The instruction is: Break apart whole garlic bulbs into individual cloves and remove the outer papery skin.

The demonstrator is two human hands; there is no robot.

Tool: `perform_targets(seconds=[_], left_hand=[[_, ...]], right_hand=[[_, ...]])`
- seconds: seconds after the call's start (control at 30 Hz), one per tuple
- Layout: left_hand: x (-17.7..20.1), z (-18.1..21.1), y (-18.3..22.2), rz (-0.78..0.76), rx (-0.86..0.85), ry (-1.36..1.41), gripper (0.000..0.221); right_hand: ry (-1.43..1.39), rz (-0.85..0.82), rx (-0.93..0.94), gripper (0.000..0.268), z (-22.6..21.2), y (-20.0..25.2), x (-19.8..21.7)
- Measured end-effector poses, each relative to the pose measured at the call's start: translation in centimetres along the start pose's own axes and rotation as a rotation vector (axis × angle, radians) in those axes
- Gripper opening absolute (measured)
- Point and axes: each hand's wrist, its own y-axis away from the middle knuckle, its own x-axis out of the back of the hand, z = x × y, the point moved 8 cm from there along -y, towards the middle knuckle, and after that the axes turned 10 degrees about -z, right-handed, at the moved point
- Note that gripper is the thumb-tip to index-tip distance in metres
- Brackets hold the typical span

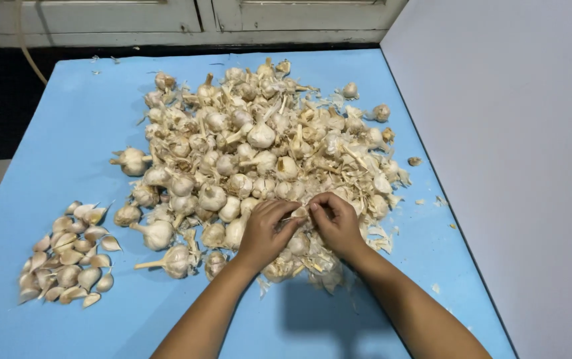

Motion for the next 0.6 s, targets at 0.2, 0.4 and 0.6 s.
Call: perform_targets(seconds=[0.2, 0.4, 0.6], left_hand=[[0.1, 0.9, 0.0, -0.009, -0.026, 0.003, 0.026], [0.6, -0.4, 0.2, 0.064, 0.079, 0.149, 0.024], [0.8, -0.6, 0.5, 0.122, 0.094, 0.196, 0.027]], right_hand=[[-0.12, 0.045, -0.015, 0.011, -0.8, 0.3, 0.2], [-0.224, 0.161, -0.02, 0.014, -2.3, -0.1, 1.3], [-0.216, 0.042, 0.025, 0.021, -2.3, -0.2, 0.3]])
